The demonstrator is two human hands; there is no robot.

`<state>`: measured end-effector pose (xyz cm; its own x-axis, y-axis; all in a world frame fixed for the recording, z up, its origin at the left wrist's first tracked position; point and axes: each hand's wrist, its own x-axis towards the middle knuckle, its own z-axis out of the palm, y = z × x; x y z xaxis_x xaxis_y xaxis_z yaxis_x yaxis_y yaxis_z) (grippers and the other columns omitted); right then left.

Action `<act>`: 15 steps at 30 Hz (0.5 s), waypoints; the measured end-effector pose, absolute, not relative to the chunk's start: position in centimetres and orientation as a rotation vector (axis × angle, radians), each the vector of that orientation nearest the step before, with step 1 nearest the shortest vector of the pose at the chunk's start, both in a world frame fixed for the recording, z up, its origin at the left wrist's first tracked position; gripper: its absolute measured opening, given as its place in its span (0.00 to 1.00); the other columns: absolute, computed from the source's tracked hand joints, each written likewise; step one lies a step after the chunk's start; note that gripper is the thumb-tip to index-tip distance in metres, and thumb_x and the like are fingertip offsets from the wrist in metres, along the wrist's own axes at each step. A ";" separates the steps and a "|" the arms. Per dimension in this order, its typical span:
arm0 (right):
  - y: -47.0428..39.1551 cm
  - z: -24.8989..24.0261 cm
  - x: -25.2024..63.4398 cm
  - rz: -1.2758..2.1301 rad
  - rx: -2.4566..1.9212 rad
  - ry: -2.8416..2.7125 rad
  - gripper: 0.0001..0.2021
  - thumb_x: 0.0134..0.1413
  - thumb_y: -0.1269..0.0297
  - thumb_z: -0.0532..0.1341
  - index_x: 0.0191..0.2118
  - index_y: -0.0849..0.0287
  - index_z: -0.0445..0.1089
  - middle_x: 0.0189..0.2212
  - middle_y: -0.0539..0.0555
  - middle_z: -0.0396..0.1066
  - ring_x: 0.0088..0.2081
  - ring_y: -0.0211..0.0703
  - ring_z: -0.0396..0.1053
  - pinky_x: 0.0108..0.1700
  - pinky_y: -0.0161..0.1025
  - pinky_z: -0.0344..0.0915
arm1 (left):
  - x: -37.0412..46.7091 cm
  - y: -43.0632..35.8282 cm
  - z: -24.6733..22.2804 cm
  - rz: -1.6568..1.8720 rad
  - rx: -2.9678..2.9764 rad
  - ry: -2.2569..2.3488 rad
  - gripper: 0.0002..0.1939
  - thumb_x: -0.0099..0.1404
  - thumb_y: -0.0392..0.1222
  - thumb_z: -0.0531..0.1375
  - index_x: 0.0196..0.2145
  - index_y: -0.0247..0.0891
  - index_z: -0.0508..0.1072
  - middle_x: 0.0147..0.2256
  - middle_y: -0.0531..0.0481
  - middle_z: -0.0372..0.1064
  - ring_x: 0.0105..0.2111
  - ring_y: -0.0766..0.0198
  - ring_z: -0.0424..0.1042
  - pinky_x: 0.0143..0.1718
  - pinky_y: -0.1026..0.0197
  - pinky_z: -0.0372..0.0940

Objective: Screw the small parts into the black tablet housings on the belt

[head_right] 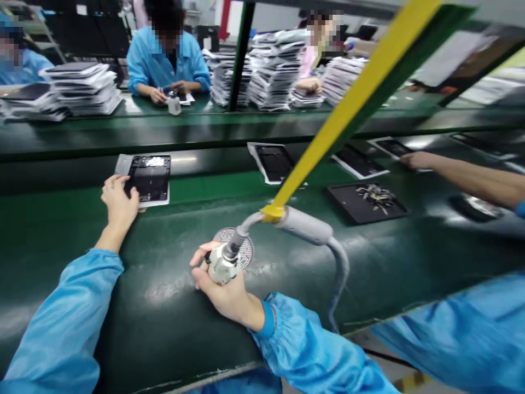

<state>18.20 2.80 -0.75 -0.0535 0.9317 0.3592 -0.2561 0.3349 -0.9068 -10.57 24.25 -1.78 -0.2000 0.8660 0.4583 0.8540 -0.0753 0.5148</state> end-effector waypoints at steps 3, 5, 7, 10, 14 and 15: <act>2.9 -1.0 18.3 1.188 -0.740 -1.227 0.19 0.70 0.58 0.70 0.57 0.51 0.62 0.43 0.50 0.77 0.25 0.28 0.73 0.29 0.29 0.75 | -10.8 24.4 -1.6 1.158 1.985 2.152 0.22 0.74 0.40 0.60 0.63 0.33 0.72 0.70 0.28 0.62 0.71 0.33 0.61 0.74 0.33 0.54; 3.2 -1.1 18.3 1.226 -0.758 -1.197 0.22 0.69 0.54 0.71 0.57 0.51 0.61 0.44 0.51 0.76 0.25 0.28 0.72 0.29 0.30 0.74 | -10.9 24.5 -1.5 1.147 2.002 2.151 0.18 0.76 0.42 0.59 0.59 0.34 0.74 0.70 0.29 0.63 0.72 0.33 0.61 0.74 0.31 0.53; 3.4 -1.2 18.3 1.256 -0.769 -1.165 0.23 0.68 0.52 0.71 0.57 0.51 0.61 0.44 0.51 0.75 0.25 0.28 0.71 0.30 0.31 0.74 | -10.8 24.6 -1.4 1.141 2.030 2.131 0.15 0.77 0.45 0.59 0.55 0.35 0.75 0.69 0.32 0.65 0.72 0.33 0.61 0.74 0.30 0.51; 3.8 -1.1 18.0 1.303 -0.767 -1.140 0.25 0.65 0.52 0.73 0.57 0.52 0.61 0.44 0.51 0.75 0.25 0.28 0.71 0.30 0.31 0.74 | -10.6 24.7 -1.4 1.194 2.039 2.119 0.12 0.75 0.46 0.58 0.50 0.37 0.75 0.67 0.34 0.69 0.72 0.34 0.62 0.75 0.27 0.48; 4.6 -1.2 17.8 1.355 -0.738 -1.129 0.30 0.56 0.55 0.78 0.56 0.52 0.62 0.42 0.48 0.75 0.25 0.28 0.70 0.28 0.30 0.72 | -10.6 24.8 -1.3 1.125 2.067 2.152 0.14 0.77 0.55 0.52 0.48 0.47 0.71 0.68 0.46 0.69 0.75 0.39 0.61 0.75 0.30 0.48; 4.8 -1.2 17.7 1.363 -0.732 -1.124 0.31 0.55 0.56 0.79 0.55 0.52 0.62 0.41 0.48 0.75 0.24 0.28 0.70 0.27 0.30 0.72 | -10.7 24.8 -1.3 1.091 2.070 2.159 0.14 0.77 0.57 0.52 0.49 0.49 0.70 0.69 0.51 0.68 0.75 0.40 0.60 0.75 0.31 0.48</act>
